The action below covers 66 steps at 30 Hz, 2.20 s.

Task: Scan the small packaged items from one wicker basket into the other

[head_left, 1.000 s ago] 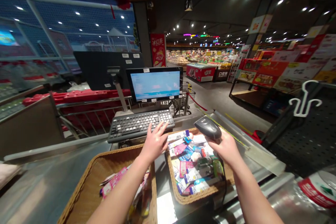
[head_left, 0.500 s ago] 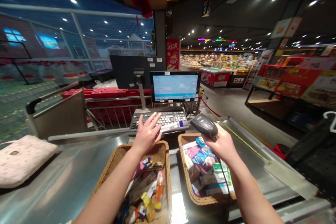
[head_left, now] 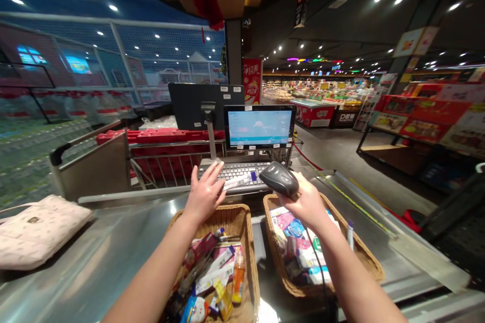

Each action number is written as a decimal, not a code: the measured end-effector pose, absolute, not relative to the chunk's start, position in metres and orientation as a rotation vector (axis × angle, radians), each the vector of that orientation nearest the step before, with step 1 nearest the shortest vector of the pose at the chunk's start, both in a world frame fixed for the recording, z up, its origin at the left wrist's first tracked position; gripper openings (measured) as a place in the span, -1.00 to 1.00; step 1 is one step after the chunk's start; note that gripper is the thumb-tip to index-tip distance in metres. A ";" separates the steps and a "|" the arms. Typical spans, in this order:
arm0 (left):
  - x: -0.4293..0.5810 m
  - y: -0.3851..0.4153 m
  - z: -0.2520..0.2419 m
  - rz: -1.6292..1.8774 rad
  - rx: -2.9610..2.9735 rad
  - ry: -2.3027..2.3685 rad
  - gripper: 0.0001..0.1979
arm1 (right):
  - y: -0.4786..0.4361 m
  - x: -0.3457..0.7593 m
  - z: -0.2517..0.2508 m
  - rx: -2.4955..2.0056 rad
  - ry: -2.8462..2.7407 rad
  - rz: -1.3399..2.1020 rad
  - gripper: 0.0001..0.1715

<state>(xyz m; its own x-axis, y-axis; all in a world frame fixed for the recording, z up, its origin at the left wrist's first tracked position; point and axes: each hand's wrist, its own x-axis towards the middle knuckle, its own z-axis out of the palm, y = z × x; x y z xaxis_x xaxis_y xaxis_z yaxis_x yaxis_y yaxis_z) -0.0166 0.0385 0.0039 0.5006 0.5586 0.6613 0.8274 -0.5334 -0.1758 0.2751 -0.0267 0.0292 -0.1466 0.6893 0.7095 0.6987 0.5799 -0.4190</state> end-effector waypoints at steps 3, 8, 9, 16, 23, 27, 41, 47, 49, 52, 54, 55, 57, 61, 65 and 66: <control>-0.022 0.041 0.002 -0.778 -2.264 -1.137 -0.84 | -0.027 0.268 0.031 -1.112 -1.869 -0.005 -0.71; -0.030 0.043 0.000 -0.767 -2.252 -1.174 -0.84 | -0.026 0.256 0.029 -1.097 -1.904 0.029 -0.69; -0.031 0.043 0.000 -0.763 -2.251 -1.183 -0.84 | -0.026 0.254 0.028 -1.096 -1.913 0.036 -0.68; -0.045 0.043 -0.003 -0.781 -2.242 -1.238 -0.84 | -0.022 0.241 0.022 -1.090 -1.960 0.088 -0.67; -0.055 0.041 -0.004 -0.770 -2.202 -1.277 -0.85 | -0.020 0.231 0.013 -1.054 -2.030 0.143 -0.67; -0.059 0.039 -0.004 -0.777 -2.185 -1.293 -0.84 | -0.021 0.226 0.013 -1.044 -2.048 0.164 -0.64; -0.068 0.036 -0.007 -0.792 -2.162 -1.312 -0.85 | -0.029 0.224 0.008 -1.089 -2.050 0.236 -0.66; -0.070 0.031 -0.011 -0.776 -2.157 -1.341 -0.85 | -0.033 0.221 0.010 -1.089 -2.063 0.279 -0.69; -0.070 0.029 -0.012 -0.777 -2.158 -1.353 -0.85 | -0.035 0.220 0.010 -1.090 -2.076 0.300 -0.67; -0.072 0.026 -0.017 -0.777 -2.169 -1.370 -0.85 | -0.039 0.218 0.010 -1.121 -2.083 0.332 -0.68; -0.074 0.024 -0.021 -0.776 -2.180 -1.386 -0.85 | -0.042 0.217 0.009 -1.146 -2.080 0.351 -0.72; -0.075 0.023 -0.024 -0.774 -2.186 -1.394 -0.85 | -0.043 0.217 0.008 -1.154 -2.080 0.360 -0.74; -0.076 0.020 -0.032 -0.768 -2.201 -1.408 -0.85 | -0.046 0.215 0.007 -1.155 -2.088 0.375 -0.77; -0.078 0.014 -0.051 -0.728 -2.257 -1.440 -0.88 | -0.049 0.212 0.004 -1.147 -2.099 0.387 -0.79; -0.081 0.006 -0.072 -0.697 -2.307 -1.498 -0.86 | -0.050 0.208 0.000 -1.162 -2.106 0.379 -0.83; -0.082 0.004 -0.077 -0.686 -2.319 -1.511 -0.86 | -0.051 0.207 0.000 -1.169 -2.109 0.377 -0.84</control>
<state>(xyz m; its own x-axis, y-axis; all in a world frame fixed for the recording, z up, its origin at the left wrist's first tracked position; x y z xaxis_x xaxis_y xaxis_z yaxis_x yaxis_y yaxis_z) -0.0824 0.0037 -0.0765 0.3366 0.7752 0.5345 0.9128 -0.4081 0.0171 0.2073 -0.0511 -0.0004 -0.3598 0.8300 0.4262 0.6307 0.5530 -0.5445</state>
